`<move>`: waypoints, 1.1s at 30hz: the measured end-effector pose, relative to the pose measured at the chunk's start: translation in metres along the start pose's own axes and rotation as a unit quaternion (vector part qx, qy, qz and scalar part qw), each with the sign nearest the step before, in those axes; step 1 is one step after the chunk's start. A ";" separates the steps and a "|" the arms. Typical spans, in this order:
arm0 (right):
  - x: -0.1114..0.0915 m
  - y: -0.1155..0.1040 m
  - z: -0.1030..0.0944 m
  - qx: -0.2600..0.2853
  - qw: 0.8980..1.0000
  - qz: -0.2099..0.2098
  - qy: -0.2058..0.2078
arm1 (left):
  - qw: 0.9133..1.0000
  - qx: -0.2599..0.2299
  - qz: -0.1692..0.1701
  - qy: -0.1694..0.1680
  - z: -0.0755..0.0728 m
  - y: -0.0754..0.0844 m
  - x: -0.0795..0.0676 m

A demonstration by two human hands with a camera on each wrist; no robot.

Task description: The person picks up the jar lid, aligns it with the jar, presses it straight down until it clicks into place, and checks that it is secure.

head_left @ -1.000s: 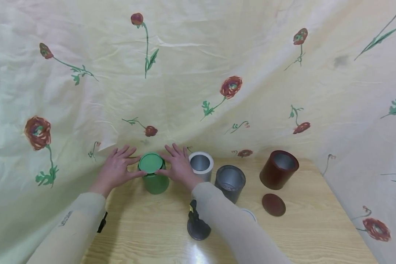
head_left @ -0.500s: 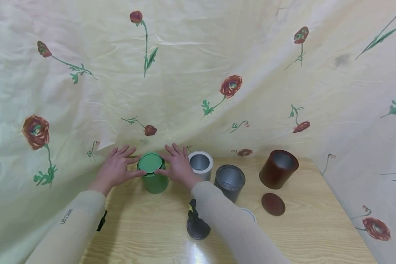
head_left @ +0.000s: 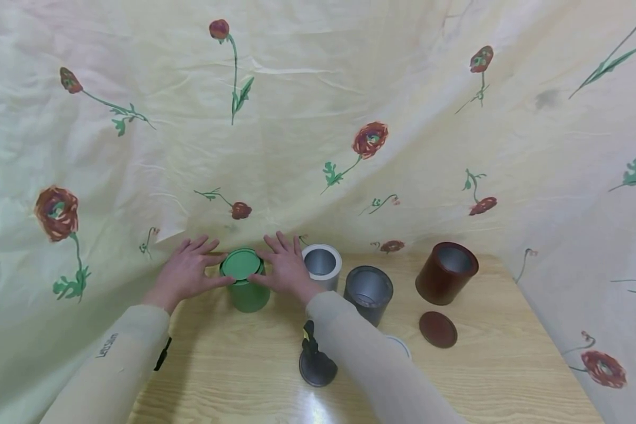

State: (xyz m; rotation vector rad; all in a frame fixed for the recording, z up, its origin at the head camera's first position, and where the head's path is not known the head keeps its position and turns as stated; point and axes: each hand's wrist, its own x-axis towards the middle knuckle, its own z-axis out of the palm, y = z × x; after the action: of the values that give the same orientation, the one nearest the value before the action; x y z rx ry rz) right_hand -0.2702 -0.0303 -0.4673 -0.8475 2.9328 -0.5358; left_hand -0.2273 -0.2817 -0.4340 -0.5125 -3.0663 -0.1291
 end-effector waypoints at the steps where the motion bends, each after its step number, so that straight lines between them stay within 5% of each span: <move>1: 0.000 0.000 0.000 -0.003 1.000 -0.001 -0.002 | 1.000 0.000 0.001 -0.001 0.000 0.000 0.000; 19: -0.006 -0.004 -0.005 -0.116 0.993 -0.015 -0.020 | 0.998 0.056 0.040 -0.004 -0.003 0.004 -0.003; 33: -0.009 -0.007 -0.006 -0.134 0.990 -0.038 -0.010 | 0.997 0.064 0.032 0.002 -0.003 0.004 -0.002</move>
State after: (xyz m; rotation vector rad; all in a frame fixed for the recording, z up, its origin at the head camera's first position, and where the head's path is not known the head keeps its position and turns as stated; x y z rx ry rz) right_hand -0.2598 -0.0297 -0.4594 -0.9850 3.0068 -0.1340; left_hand -0.2238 -0.2784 -0.4305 -0.6010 -3.0237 0.0660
